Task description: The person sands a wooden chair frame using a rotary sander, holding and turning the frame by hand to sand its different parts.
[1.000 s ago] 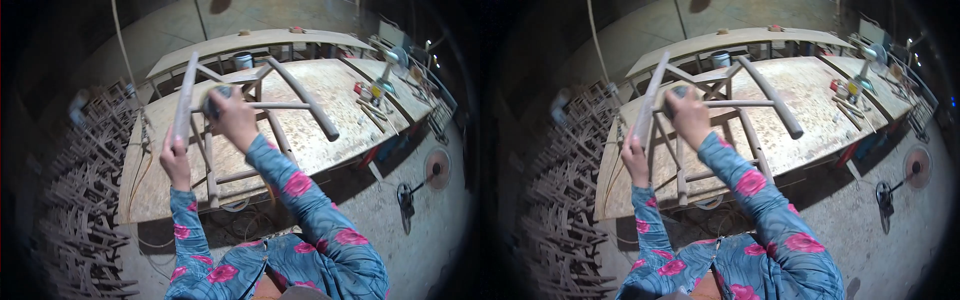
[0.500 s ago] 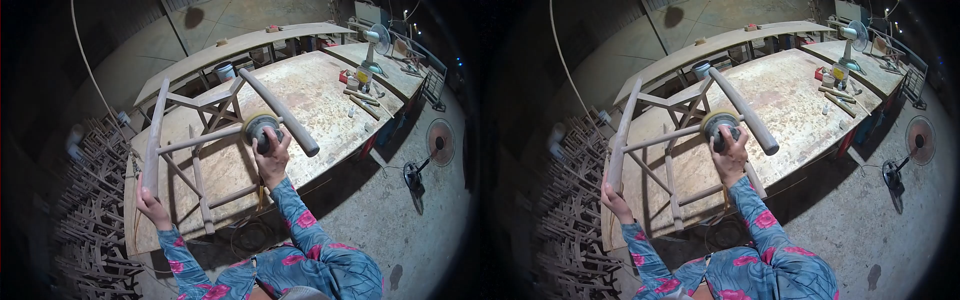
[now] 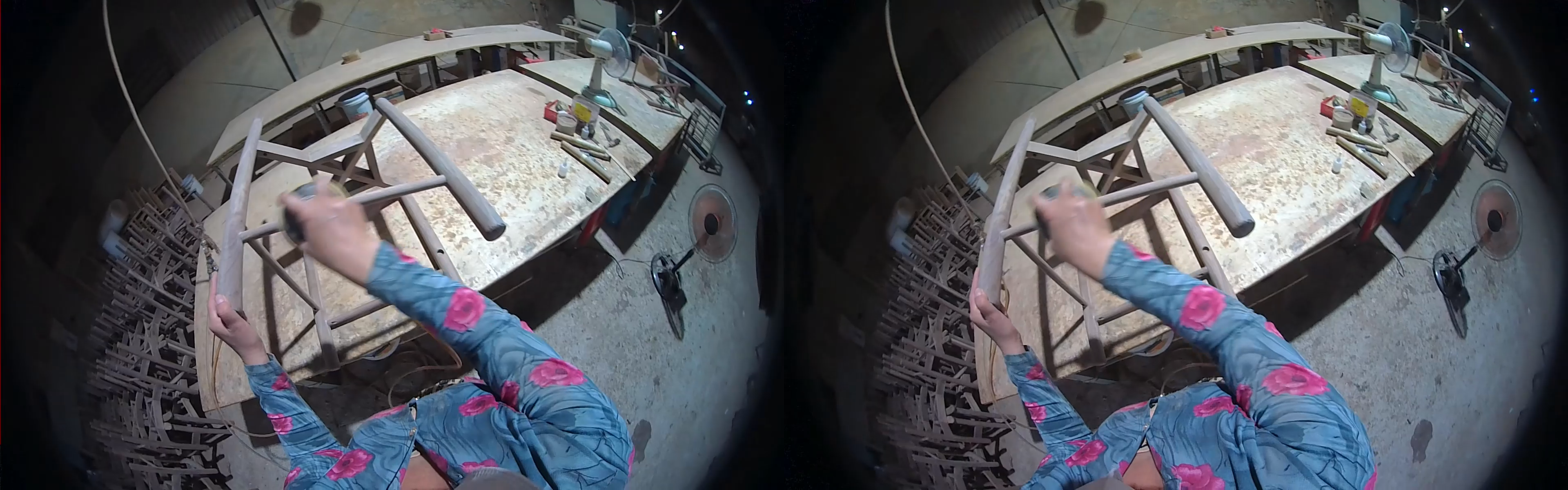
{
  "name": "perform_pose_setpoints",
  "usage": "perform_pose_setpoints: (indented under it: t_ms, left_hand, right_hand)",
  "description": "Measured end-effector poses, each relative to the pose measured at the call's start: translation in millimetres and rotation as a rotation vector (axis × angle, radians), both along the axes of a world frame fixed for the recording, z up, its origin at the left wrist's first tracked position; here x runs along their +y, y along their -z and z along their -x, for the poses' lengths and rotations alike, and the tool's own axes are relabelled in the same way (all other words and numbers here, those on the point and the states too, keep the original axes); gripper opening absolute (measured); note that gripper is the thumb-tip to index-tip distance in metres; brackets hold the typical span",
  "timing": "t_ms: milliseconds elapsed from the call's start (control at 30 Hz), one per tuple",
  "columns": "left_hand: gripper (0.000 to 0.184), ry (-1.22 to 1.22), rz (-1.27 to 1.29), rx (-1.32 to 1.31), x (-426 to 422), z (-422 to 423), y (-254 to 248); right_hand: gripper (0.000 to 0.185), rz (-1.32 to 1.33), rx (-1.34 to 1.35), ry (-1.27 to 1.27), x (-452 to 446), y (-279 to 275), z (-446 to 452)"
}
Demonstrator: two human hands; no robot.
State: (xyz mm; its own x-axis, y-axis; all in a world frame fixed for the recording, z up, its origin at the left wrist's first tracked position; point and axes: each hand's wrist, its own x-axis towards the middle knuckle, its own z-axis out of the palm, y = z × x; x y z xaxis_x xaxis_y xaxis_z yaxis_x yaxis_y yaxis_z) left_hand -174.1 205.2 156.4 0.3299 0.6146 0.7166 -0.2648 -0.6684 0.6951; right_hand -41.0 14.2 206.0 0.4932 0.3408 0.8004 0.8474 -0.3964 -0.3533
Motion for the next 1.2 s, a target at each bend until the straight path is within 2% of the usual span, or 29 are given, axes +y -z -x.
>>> perform_pose_setpoints:
  t_ms: [67, 133, 200, 300, 333, 367, 400, 533, 567, 733, 1000, 1033, 1133, 1200]
  left_hand:
    - [0.048, 0.029, -0.012, 0.012, -0.3, -0.9, -1.2]
    - [0.048, -0.029, -0.07, 0.007, 2.3, -0.7, 0.3]
    - [0.048, -0.029, -0.042, -0.01, -3.7, -0.6, -0.8]
    - [0.047, -0.054, -0.038, -0.015, -8.7, -0.4, -1.1]
    - [0.047, -0.064, -0.059, -0.009, -6.0, -2.6, 0.3]
    - [0.045, -0.011, -0.026, -0.053, -1.0, -6.3, 5.3]
    - [0.043, -0.058, -0.06, -0.054, -7.2, -5.3, 1.7]
    - [0.047, -0.079, -0.036, -0.09, -16.1, -7.1, 0.5]
    - [0.051, -0.09, -0.035, -0.113, -18.8, -8.1, -0.7]
    - [0.05, -0.112, -0.025, -0.105, -17.0, -8.6, -0.2]
    - [0.045, -0.124, 0.03, -0.042, -21.1, -6.4, -2.6]
    - [0.044, -0.147, -0.024, -0.085, -18.1, -9.7, 0.8]
    - [0.044, -0.104, 0.026, -0.012, -24.8, -2.3, -7.0]
    - [0.044, -0.1, 0.026, -0.016, -25.3, -1.6, -8.4]
  right_hand:
    - [0.049, 0.099, -0.021, -0.11, 26.0, 8.4, 7.6]
    - [0.046, 0.148, -0.011, -0.127, 20.5, 11.4, 20.8]
    - [0.045, 0.059, -0.015, -0.005, 8.4, 22.6, 17.9]
    - [0.057, 0.112, 0.242, 0.078, -45.7, 13.5, 4.0]
    - [0.055, 0.074, 0.307, 0.129, -57.5, 15.2, -12.5]
    - [0.053, 0.115, 0.318, 0.232, -69.6, 6.8, -24.4]
    - [0.051, 0.158, 0.329, 0.333, -79.6, -3.8, -34.8]
    - [0.052, 0.404, 0.3, 0.125, -70.8, -30.6, -95.4]
    - [0.056, 0.47, 0.383, 0.005, -55.4, -39.9, -103.9]
    - [0.061, 0.617, 0.442, -0.29, 18.2, -79.3, -78.1]
    - [0.062, 0.652, 0.365, -0.286, 58.1, -85.9, -45.3]
    - [0.062, 0.649, 0.368, -0.299, 62.3, -83.9, -42.9]
    - [0.059, 0.659, 0.233, -0.26, 69.0, -82.5, -35.6]
    - [0.055, 0.594, -0.004, -0.188, 64.6, -76.8, -26.1]
